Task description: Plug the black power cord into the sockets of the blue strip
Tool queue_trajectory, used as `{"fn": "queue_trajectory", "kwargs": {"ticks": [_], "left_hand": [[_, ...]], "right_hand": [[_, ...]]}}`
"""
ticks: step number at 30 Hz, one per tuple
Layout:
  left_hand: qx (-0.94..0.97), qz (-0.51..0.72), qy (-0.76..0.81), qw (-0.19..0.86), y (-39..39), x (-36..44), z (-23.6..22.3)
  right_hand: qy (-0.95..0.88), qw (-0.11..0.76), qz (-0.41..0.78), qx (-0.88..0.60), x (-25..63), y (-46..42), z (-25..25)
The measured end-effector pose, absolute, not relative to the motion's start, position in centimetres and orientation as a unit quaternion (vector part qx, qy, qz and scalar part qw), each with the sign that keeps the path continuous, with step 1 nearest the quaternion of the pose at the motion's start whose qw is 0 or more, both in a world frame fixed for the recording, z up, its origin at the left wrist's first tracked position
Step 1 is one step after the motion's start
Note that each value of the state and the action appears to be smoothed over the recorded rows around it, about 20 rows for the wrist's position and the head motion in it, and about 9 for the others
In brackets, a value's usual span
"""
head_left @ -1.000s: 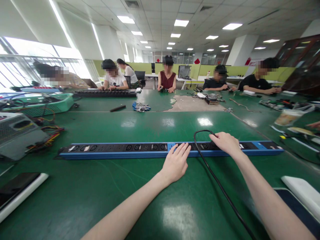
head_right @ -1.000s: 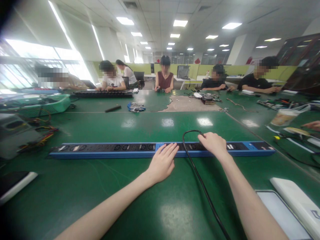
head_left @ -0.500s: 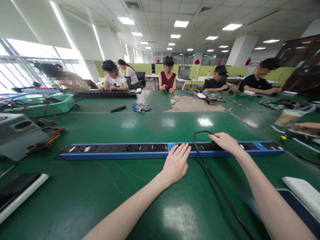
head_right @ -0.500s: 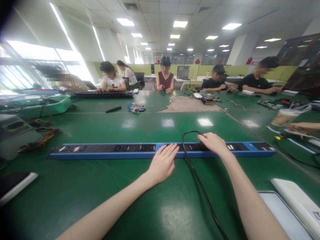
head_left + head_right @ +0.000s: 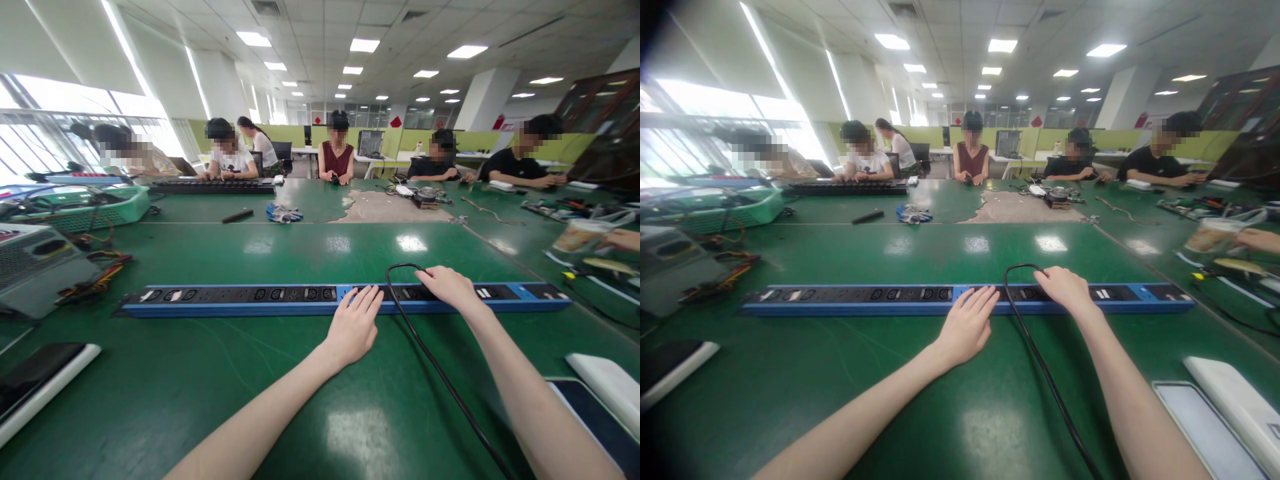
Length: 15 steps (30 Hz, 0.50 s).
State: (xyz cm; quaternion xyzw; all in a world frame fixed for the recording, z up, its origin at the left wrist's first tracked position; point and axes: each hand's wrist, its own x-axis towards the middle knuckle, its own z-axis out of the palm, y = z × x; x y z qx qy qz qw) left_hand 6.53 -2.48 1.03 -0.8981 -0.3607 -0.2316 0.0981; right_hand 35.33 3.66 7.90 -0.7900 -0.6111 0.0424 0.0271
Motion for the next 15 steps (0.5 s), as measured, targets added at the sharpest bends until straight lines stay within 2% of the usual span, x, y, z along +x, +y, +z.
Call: {"fn": "queue_trajectory", "kwargs": {"ticks": [10, 15], "left_hand": [[-0.898, -0.237, -0.358, 0.094, -2.4, 6.5, 1.2], [-0.899, -0.240, -0.355, 0.093, -2.3, 6.6, 1.3]], "right_hand": [[-0.603, 0.014, 0.062, -0.796, 35.3, 3.9, 8.2], [-0.609, 0.033, 0.021, -0.792, 34.8, 2.7, 7.8]]}}
